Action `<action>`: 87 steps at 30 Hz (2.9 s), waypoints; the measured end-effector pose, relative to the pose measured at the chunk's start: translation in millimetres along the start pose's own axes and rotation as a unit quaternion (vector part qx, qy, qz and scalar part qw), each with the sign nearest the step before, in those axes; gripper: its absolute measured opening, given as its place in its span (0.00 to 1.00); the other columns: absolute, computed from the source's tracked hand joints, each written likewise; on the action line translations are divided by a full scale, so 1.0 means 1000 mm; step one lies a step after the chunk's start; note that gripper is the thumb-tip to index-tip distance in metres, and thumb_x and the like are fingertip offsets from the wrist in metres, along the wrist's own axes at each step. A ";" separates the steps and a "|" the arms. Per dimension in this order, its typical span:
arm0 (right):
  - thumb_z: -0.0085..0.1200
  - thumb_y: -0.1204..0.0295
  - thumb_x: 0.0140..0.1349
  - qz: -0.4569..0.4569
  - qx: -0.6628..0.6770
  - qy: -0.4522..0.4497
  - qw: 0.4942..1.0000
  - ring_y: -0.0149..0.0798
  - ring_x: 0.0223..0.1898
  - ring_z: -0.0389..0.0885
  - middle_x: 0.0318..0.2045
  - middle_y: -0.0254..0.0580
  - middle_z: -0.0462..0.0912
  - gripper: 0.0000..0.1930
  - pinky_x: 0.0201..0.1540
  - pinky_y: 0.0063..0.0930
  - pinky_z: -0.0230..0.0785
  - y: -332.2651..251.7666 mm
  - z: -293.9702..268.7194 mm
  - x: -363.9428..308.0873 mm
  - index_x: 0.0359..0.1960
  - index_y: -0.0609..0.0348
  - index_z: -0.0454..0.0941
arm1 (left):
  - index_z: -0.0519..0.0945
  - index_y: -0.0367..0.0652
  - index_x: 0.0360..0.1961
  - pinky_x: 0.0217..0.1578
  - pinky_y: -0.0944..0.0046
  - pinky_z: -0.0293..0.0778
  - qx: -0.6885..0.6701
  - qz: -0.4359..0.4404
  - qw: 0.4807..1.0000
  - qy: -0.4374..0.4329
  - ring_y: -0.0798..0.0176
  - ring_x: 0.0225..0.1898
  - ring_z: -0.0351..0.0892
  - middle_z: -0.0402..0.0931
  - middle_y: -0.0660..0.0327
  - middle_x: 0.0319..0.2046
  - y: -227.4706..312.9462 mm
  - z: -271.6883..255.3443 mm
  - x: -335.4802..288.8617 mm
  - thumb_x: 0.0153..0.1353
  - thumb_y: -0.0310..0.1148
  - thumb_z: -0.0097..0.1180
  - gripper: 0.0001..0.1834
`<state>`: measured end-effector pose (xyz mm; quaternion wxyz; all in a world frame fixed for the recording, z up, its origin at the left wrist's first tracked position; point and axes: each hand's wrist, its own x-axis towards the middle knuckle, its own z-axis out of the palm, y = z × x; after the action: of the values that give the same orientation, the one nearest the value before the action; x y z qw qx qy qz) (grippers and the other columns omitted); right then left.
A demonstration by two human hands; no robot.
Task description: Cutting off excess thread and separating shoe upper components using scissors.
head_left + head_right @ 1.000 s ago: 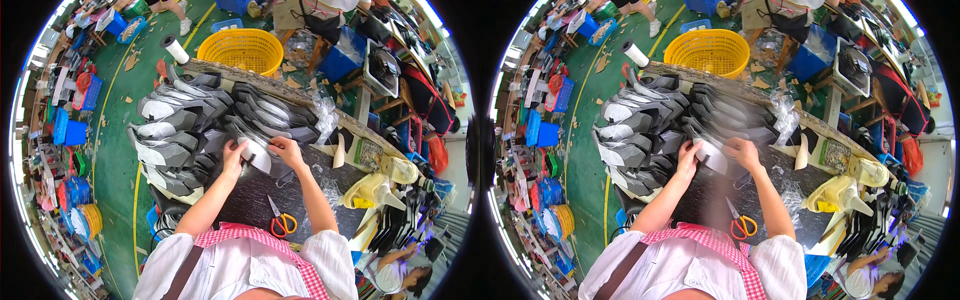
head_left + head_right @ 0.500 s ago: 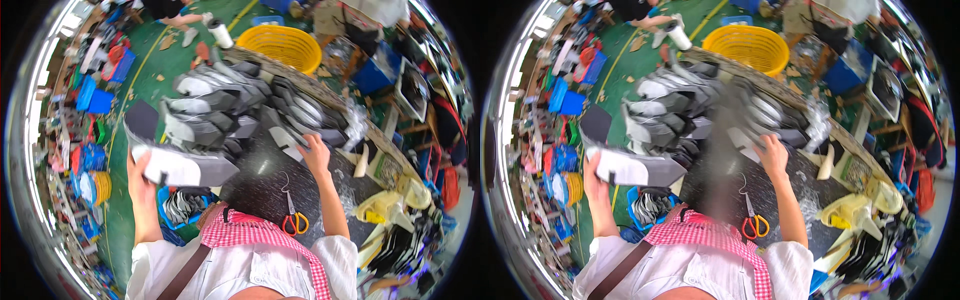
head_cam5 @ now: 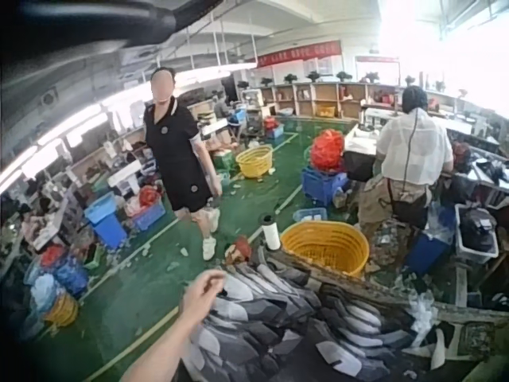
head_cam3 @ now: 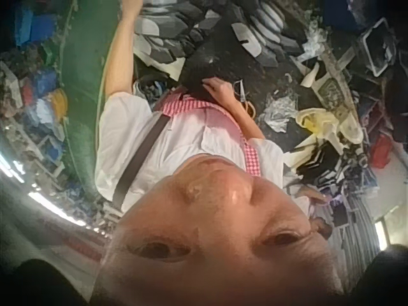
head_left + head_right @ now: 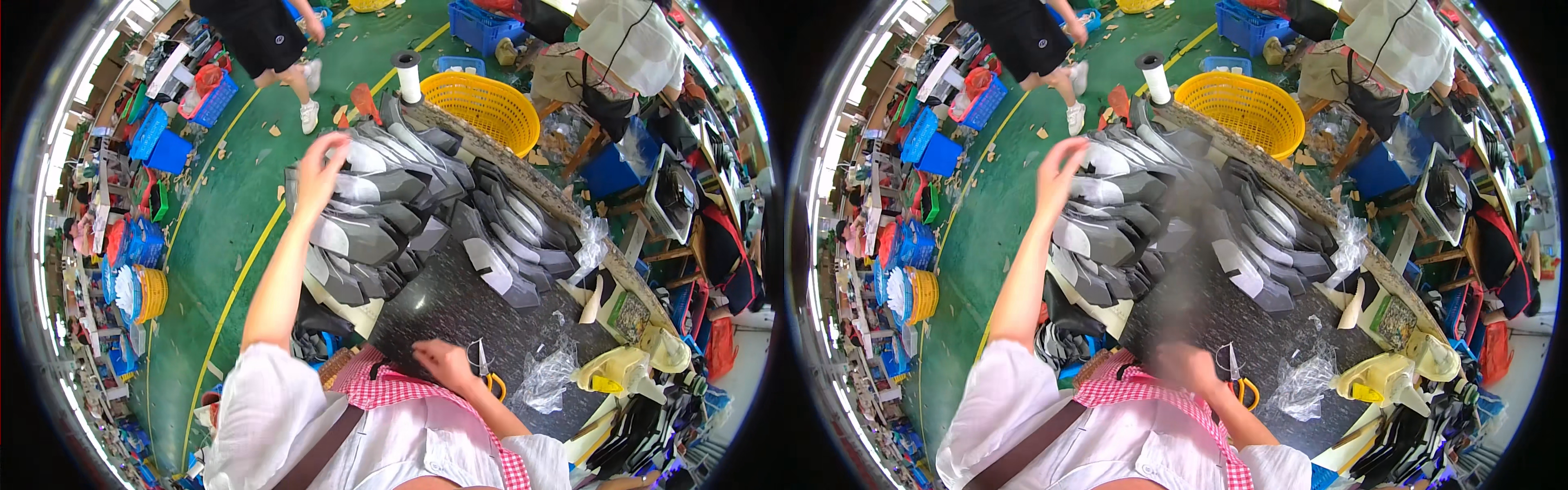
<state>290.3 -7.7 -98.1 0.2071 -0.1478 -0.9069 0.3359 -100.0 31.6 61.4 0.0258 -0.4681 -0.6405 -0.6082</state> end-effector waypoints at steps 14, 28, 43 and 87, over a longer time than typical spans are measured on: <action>0.59 0.72 0.61 0.229 0.016 0.153 0.961 0.42 0.29 0.85 0.31 0.42 0.83 0.07 0.33 0.32 0.76 0.039 -0.048 0.049 0.41 0.56 0.83 | 0.79 0.46 0.38 0.39 0.46 0.74 0.383 0.035 0.912 -0.142 0.43 0.39 0.82 0.83 0.52 0.33 -0.175 0.153 0.237 0.56 0.35 0.58 0.09; 0.56 0.76 0.66 0.166 0.180 0.215 0.945 0.29 0.30 0.84 0.31 0.39 0.85 0.08 0.35 0.22 0.74 0.029 -0.126 0.224 0.45 0.62 0.82 | 0.77 0.43 0.39 0.23 0.59 0.67 0.343 0.319 0.876 -0.113 0.58 0.21 0.75 0.71 0.61 0.18 -0.072 0.023 0.284 0.57 0.32 0.57 0.10; 0.44 0.64 0.72 0.166 0.548 -0.064 0.817 0.26 0.17 0.68 0.17 0.29 0.70 0.14 0.19 0.24 0.58 -0.153 -0.085 0.251 0.33 0.59 0.77 | 0.83 0.39 0.37 0.18 0.77 0.56 -0.125 -0.026 0.987 -0.101 0.80 0.17 0.61 0.69 0.72 0.21 0.052 -0.043 0.166 0.59 0.24 0.47 0.11; 0.48 0.65 0.74 0.235 0.470 0.291 0.799 0.16 0.25 0.62 0.23 0.20 0.67 0.13 0.26 0.15 0.53 -0.008 -0.137 -0.010 0.37 0.59 0.79 | 0.82 0.39 0.32 0.26 0.73 0.68 -0.047 0.029 0.767 -0.639 0.80 0.25 0.71 0.78 0.68 0.22 0.149 0.147 -0.032 0.59 0.30 0.64 0.05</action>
<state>362.5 57.3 -1.0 0.4197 -0.3313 -0.4721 0.7009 91.3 104.9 116.7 -0.3938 -0.7674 -0.4661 -0.1968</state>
